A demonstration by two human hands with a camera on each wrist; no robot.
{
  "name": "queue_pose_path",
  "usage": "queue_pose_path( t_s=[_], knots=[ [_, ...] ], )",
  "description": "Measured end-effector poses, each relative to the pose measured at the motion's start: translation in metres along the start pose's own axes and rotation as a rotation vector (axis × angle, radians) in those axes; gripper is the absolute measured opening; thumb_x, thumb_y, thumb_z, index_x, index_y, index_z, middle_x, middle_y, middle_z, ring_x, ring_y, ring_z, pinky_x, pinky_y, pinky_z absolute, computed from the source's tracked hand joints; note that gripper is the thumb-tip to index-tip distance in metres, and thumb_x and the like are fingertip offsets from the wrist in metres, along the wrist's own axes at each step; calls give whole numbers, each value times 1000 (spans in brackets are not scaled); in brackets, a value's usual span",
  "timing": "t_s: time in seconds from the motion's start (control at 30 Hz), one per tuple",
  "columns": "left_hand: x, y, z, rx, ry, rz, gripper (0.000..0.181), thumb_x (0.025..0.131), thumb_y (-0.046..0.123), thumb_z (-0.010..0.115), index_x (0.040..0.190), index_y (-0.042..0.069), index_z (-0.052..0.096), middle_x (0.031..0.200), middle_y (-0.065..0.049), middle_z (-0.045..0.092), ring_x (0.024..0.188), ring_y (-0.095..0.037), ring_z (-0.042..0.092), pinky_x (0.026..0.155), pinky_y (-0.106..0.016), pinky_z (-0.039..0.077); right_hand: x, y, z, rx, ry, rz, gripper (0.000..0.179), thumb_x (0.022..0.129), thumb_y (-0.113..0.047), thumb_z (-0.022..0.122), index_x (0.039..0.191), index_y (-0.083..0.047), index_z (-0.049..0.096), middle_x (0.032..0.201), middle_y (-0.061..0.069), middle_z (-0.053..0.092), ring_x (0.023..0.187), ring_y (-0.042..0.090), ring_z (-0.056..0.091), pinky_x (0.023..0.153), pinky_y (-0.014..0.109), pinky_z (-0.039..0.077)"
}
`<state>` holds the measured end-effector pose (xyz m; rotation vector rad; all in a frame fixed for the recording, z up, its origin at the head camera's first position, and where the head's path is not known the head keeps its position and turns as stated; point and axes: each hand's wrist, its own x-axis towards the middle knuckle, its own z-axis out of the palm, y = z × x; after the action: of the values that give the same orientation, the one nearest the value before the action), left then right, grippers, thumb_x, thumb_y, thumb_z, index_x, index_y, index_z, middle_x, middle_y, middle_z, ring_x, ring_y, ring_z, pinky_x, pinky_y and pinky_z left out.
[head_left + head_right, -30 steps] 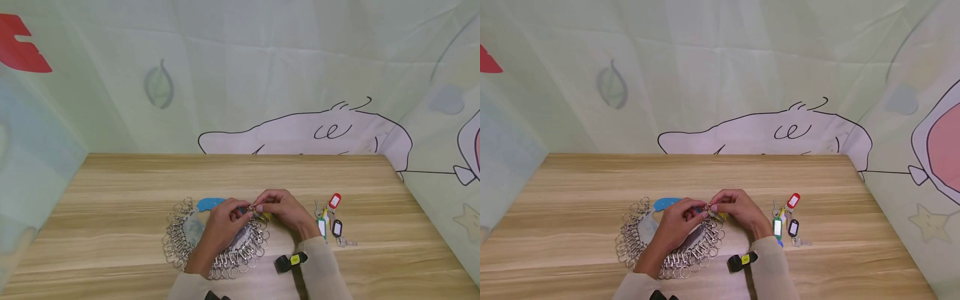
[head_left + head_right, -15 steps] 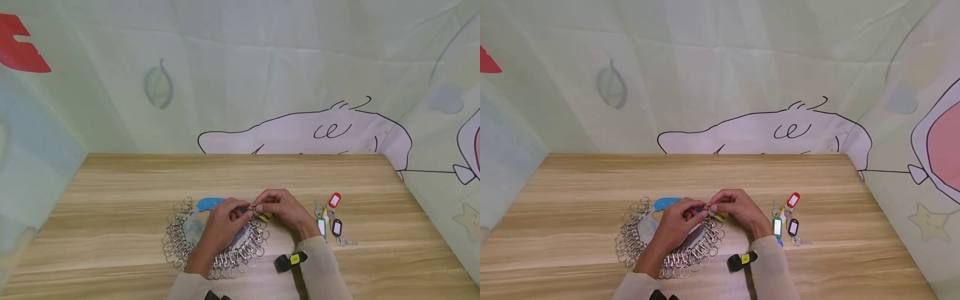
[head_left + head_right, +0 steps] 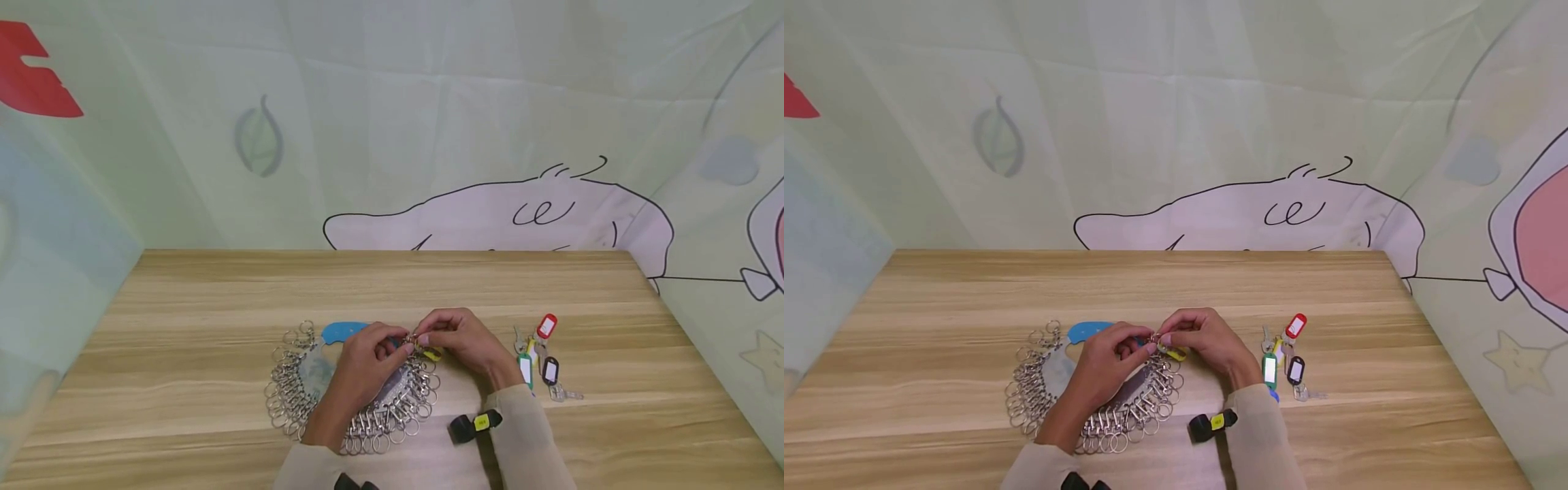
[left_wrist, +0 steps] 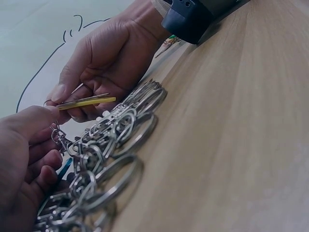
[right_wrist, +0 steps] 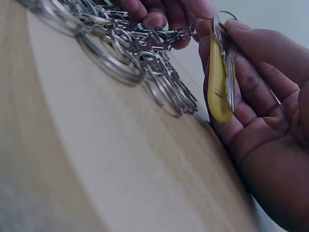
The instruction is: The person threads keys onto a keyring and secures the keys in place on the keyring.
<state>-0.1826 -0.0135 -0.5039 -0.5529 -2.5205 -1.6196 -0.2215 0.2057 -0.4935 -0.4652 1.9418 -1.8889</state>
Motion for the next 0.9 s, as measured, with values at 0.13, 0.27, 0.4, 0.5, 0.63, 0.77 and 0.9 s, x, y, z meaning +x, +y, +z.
queue_pose_path(
  t_s=[0.13, 0.27, 0.4, 0.5, 0.63, 0.77, 0.9],
  knots=[
    [0, 0, 0, 6, 1, -3, 19, 91, 18, 77, 110, 12, 74, 89, 10, 62, 71, -7, 56, 61, -27, 49, 0, 0, 0, -4, -1, -1, 8, 89, -6, 74, 97, -7, 75, 98, 15, 72, 85, 21, 63, 76, 30, 50],
    [0, 0, 0, 12, 2, -9, 19, 91, 19, 76, 109, 13, 74, 89, 11, 61, 71, -7, 56, 61, -27, 49, -1, 1, 1, -2, -3, -4, 9, 89, -5, 74, 98, -4, 75, 98, 16, 71, 85, 22, 63, 76, 31, 50],
    [0, 1, 0, 15, 0, -12, 19, 92, 19, 76, 110, 13, 74, 89, 11, 61, 71, -7, 56, 62, -27, 49, 0, 0, 1, 1, -7, -13, 10, 88, -4, 74, 98, -2, 74, 99, 18, 71, 87, 23, 63, 78, 31, 51],
    [0, 1, 0, 16, -3, -14, 20, 92, 19, 76, 110, 13, 74, 89, 11, 61, 72, -7, 56, 62, -27, 49, 0, 1, 1, 1, -7, -16, 10, 88, -3, 74, 98, 0, 74, 100, 18, 71, 88, 23, 64, 78, 31, 51],
    [0, 1, 0, 20, -5, -17, 20, 92, 20, 76, 110, 13, 74, 89, 10, 61, 72, -7, 56, 63, -27, 50, 1, 1, 1, -13, -4, -13, 11, 88, -2, 74, 99, 1, 73, 100, 18, 71, 89, 24, 65, 78, 32, 51],
    [0, 0, 0, 22, -4, -18, 20, 92, 21, 76, 110, 13, 74, 89, 10, 61, 72, -8, 56, 63, -27, 50, 0, 0, 0, -26, -4, -11, 12, 88, -3, 75, 99, 1, 74, 100, 17, 71, 90, 25, 65, 79, 32, 51],
    [0, 0, 0, 26, -6, -21, 20, 92, 20, 76, 110, 13, 74, 90, 10, 62, 72, -7, 56, 63, -27, 50, 0, 1, 0, -27, -8, -13, 12, 88, -3, 74, 99, 1, 73, 100, 17, 71, 90, 25, 65, 79, 32, 52]
  ],
)
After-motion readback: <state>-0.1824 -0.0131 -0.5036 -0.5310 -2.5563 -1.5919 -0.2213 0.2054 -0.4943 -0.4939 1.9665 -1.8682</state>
